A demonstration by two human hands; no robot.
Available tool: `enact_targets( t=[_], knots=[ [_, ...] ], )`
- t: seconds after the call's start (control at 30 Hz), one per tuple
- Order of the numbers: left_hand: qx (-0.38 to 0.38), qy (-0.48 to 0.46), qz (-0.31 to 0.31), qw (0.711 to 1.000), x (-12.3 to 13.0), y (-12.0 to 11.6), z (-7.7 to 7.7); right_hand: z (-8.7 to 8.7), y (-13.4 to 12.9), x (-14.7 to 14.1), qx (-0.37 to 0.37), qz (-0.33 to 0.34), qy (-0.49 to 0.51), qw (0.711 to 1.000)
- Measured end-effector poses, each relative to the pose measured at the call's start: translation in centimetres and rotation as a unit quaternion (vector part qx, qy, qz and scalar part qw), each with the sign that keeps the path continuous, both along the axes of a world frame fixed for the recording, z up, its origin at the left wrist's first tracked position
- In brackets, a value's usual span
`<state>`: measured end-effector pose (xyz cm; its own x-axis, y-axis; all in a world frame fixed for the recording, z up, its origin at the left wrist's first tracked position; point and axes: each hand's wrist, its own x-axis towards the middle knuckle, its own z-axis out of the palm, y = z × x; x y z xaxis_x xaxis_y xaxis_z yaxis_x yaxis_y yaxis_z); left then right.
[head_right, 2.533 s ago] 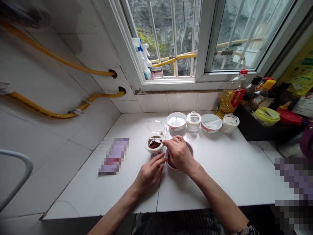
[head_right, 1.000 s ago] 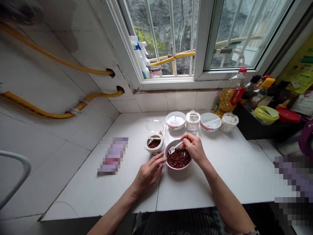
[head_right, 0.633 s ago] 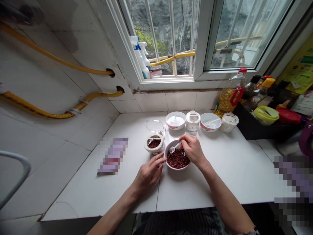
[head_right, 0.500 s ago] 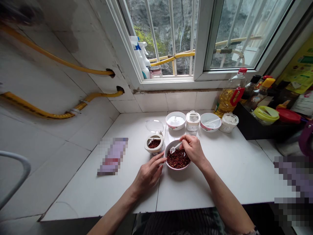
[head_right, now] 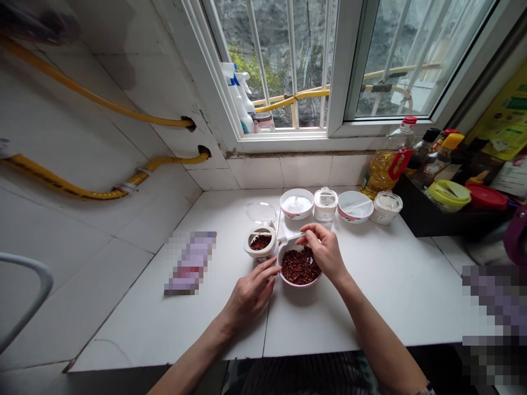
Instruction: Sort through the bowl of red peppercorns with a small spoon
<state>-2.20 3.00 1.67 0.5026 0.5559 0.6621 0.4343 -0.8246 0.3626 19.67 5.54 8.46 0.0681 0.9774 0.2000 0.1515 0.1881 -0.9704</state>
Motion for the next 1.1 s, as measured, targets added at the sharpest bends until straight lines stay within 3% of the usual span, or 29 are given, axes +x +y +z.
enact_targets(
  t=[0.13, 0.27, 0.33, 0.4, 0.53, 0.63, 0.73, 0.87, 1.1],
  knots=[
    [-0.006, 0.003, -0.001, 1.0, 0.0, 0.0, 0.1, 0.2, -0.5, -2.0, 0.102, 0.028, -0.058, 0.993],
    [-0.006, 0.006, 0.002, 1.0, -0.1, 0.0, 0.1, 0.1, -0.7, -3.1, 0.255, 0.068, -0.242, 0.934],
    [-0.005, 0.007, 0.002, 1.0, -0.1, 0.0, 0.1, 0.1, -0.7, -2.9, 0.289, 0.061, -0.271, 0.916],
    [-0.006, 0.006, 0.0, 1.0, -0.1, 0.0, 0.1, 0.3, -0.8, -2.3, 0.275, 0.026, -0.249, 0.928],
    [-0.004, 0.004, -0.003, 1.0, -0.1, 0.0, 0.1, 0.5, -0.8, 0.0, 0.175, -0.045, -0.176, 0.968],
    [-0.009, 0.005, -0.003, 1.0, -0.1, 0.0, 0.1, 0.1, -0.3, 1.5, 0.129, -0.06, -0.198, 0.97],
    [-0.009, 0.002, -0.003, 1.0, 0.0, 0.0, 0.1, -0.6, 0.1, 1.8, 0.124, -0.051, -0.275, 0.952],
    [-0.01, 0.003, 0.0, 1.0, -0.1, 0.0, 0.0, -1.1, 0.1, 0.8, 0.133, 0.012, -0.326, 0.936],
    [-0.005, 0.002, -0.005, 1.0, -0.1, 0.0, 0.0, -0.8, 0.1, 1.1, 0.085, -0.003, -0.255, 0.963]
  ],
)
